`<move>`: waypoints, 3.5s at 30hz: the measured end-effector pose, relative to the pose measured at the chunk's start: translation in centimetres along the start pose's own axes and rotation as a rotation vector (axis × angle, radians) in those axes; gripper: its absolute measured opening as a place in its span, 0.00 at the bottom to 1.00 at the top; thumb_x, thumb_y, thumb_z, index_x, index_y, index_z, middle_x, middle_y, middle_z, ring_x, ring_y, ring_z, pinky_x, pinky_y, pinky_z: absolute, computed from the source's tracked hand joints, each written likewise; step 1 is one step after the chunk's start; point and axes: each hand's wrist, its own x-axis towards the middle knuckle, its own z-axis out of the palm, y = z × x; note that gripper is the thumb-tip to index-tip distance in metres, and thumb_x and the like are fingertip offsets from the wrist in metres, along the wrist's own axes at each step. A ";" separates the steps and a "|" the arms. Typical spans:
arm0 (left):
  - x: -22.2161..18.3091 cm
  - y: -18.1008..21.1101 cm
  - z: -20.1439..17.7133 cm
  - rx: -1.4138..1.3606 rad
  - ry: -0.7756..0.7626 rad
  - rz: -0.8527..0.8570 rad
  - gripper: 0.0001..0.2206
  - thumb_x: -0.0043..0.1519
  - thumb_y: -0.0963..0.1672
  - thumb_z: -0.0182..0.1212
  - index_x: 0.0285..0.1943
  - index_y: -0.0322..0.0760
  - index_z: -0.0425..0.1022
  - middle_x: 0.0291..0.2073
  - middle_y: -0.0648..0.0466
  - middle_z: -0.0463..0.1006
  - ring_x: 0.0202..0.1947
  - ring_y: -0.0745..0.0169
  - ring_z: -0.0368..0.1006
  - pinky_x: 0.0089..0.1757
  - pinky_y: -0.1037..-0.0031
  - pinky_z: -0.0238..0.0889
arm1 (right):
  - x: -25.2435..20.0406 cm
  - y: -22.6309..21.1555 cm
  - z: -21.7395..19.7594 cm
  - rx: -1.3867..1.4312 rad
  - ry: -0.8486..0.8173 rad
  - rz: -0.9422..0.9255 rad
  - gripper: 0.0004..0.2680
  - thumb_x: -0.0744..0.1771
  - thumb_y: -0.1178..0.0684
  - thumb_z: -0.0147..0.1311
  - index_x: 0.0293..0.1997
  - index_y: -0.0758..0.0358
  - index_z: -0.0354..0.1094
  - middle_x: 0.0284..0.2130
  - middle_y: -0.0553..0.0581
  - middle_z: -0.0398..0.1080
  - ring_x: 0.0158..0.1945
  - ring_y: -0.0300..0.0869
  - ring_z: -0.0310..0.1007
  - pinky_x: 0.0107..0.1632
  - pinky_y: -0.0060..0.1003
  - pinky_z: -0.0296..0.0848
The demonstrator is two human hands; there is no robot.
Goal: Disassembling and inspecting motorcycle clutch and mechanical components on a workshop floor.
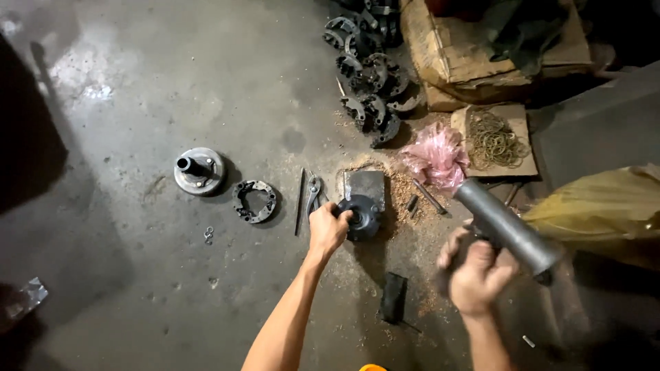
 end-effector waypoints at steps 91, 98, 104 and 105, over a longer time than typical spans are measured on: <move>4.8 -3.6 0.6 0.115 0.018 -0.086 0.16 0.56 0.51 0.70 0.36 0.34 0.79 0.30 0.39 0.82 0.41 0.35 0.80 0.39 0.53 0.70 | 1.3 13.8 2.0 -0.999 -0.331 0.179 0.19 0.65 0.56 0.61 0.64 0.54 0.69 0.49 0.65 0.70 0.52 0.60 0.75 0.51 0.51 0.76; 1.5 -2.0 -1.0 -0.414 -0.109 -0.262 0.12 0.59 0.46 0.72 0.33 0.32 0.76 0.21 0.46 0.75 0.20 0.56 0.77 0.23 0.63 0.76 | 4.6 22.6 1.5 -0.770 -0.544 0.144 0.15 0.62 0.64 0.59 0.51 0.55 0.79 0.35 0.62 0.75 0.42 0.57 0.76 0.49 0.49 0.74; -4.5 -4.4 -3.8 -1.010 -0.236 -0.420 0.12 0.65 0.44 0.66 0.36 0.29 0.71 0.24 0.47 0.74 0.23 0.54 0.77 0.28 0.62 0.79 | -1.5 20.3 0.2 -0.748 -0.435 0.122 0.10 0.61 0.54 0.67 0.45 0.51 0.79 0.38 0.54 0.77 0.45 0.49 0.79 0.50 0.42 0.77; -5.0 -5.5 -4.0 -1.077 -0.232 -0.433 0.11 0.66 0.44 0.65 0.39 0.28 0.72 0.27 0.43 0.78 0.26 0.50 0.80 0.30 0.60 0.80 | -2.8 20.6 -0.2 -0.746 -0.362 0.165 0.10 0.61 0.57 0.67 0.43 0.49 0.78 0.36 0.50 0.79 0.44 0.46 0.81 0.49 0.40 0.78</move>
